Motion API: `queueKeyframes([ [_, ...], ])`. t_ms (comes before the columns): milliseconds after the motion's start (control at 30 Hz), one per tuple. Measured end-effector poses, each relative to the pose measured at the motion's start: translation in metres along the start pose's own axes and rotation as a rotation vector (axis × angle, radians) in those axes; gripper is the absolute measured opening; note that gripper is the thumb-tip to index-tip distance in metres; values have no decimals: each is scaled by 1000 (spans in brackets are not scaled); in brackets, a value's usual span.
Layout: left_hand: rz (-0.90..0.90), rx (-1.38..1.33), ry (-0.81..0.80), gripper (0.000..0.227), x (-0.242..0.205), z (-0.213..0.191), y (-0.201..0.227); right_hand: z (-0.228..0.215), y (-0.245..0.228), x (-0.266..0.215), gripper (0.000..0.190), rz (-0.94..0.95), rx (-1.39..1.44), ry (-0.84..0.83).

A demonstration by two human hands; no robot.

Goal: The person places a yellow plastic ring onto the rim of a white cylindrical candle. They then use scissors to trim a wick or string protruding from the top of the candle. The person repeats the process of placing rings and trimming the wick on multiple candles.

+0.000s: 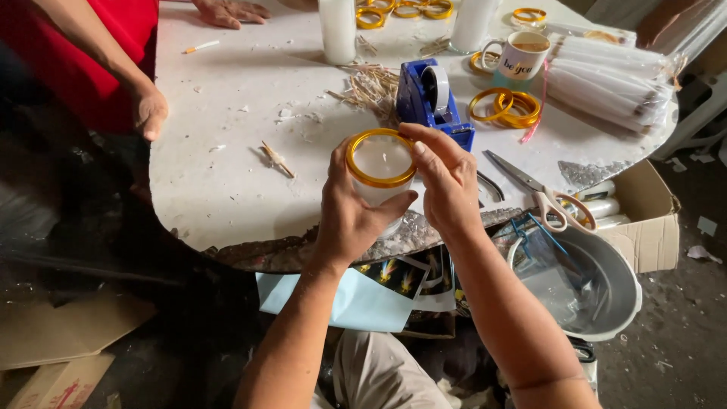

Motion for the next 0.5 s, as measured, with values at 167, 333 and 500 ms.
queueKeyframes([
  [167, -2, -34, -4, 93, 1, 0, 3, 15, -16, -9, 42, -52, -129, -29],
  [333, 18, -21, 6, 89, 3, -2, 10, 16, -19, -13, 52, -3, -68, -69],
  [500, -92, 26, -9, 90, 0, 1, 1, 26, -26, -17, 69, -12, -160, -139],
])
Point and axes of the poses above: each hand's wrist, its own x-axis towards the middle knuckle, its own z-axis out of the palm, y = z × x, the point moved 8 cm from there along x, towards the middle knuckle, and after that the axes turned 11 degrees about x, right-handed, at the moved point
